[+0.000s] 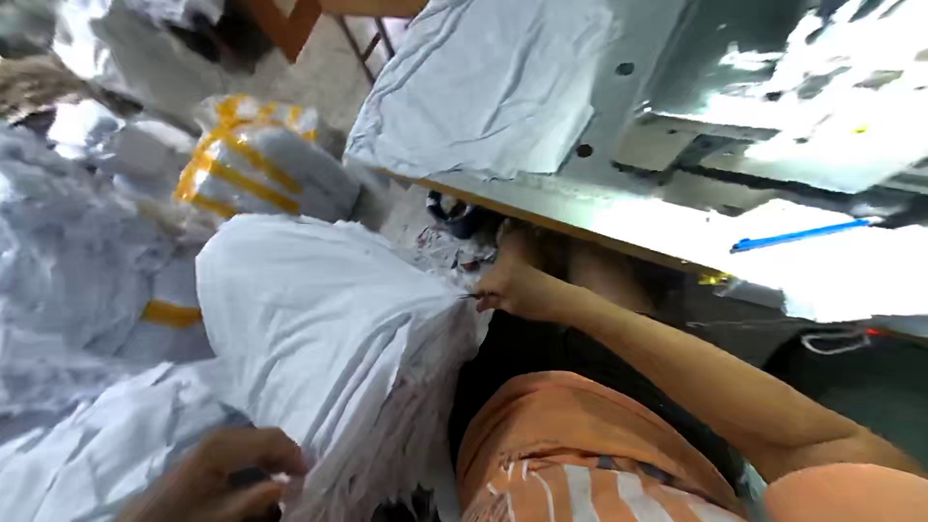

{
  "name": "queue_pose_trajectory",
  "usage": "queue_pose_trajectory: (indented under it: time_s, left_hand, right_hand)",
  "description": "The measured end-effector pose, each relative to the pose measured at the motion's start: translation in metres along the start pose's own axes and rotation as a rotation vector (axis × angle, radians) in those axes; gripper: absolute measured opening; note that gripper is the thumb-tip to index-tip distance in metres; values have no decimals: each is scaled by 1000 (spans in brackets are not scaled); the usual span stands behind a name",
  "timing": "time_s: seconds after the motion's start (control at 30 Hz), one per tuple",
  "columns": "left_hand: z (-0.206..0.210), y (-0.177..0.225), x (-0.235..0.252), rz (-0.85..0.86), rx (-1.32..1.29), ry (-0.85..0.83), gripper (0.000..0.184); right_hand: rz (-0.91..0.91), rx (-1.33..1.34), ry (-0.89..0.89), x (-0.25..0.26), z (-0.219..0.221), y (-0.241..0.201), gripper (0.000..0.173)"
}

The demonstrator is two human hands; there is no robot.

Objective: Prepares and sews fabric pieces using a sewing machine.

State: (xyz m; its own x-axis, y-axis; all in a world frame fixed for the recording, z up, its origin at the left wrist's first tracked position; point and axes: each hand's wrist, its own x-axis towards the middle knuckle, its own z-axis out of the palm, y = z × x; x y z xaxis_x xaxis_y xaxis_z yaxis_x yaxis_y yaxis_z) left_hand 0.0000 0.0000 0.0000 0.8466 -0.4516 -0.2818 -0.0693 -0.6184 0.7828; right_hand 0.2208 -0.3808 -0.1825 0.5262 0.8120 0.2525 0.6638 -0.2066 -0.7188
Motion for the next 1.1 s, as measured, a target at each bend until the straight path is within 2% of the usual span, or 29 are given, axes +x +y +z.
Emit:
queue_pose_trajectory:
  time_s: [0.1,0.17,0.27,0.37,0.5,0.57,0.67,0.8,0.87,0.93,1.0,1.07,1.1]
  left_hand:
    - [-27,38,84,35,179,157,18]
    - [-26,68,157,75,310,262,14]
    - [-18,84,268,116,376,203,14]
    - [-6,66,367,117,374,147,21]
    - [27,34,459,74,490,246,33]
    - [42,22,483,13,638,300,41]
    - [47,17,491,59,762,333,31]
    - [4,18,494,117,566,72,26]
    - [-20,13,501,132,469,1,24]
    - [-44,25,513,106,483,111,29]
    - [-67,67,525,97,538,358,38]
    - [-80,124,530,230,601,585,40]
    - [-81,149,530,321,646,639,39]
  right_hand:
    - [262,-62,135,-13,-50,7,18]
    - [469,-171,253,-22,-78,20,23]
    - [659,-348,475,-42,-87,48,23]
    - [591,-513,643,-51,-70,62,12]
    - [473,-650,675,-55,-59,76,11]
    - [462,-642,676,-57,-59,78,11]
    - [449,-658,688,-56,-59,78,12]
    - [445,-680,708,-56,-55,80,10]
    - [444,-685,730,-55,-52,82,8]
    - [451,-710,747,-54,-50,85,7]
    - [461,-717,749,-54,-49,85,7]
    - [464,-700,745,-55,-50,85,6]
    - [463,-681,744,-56,-50,85,6]
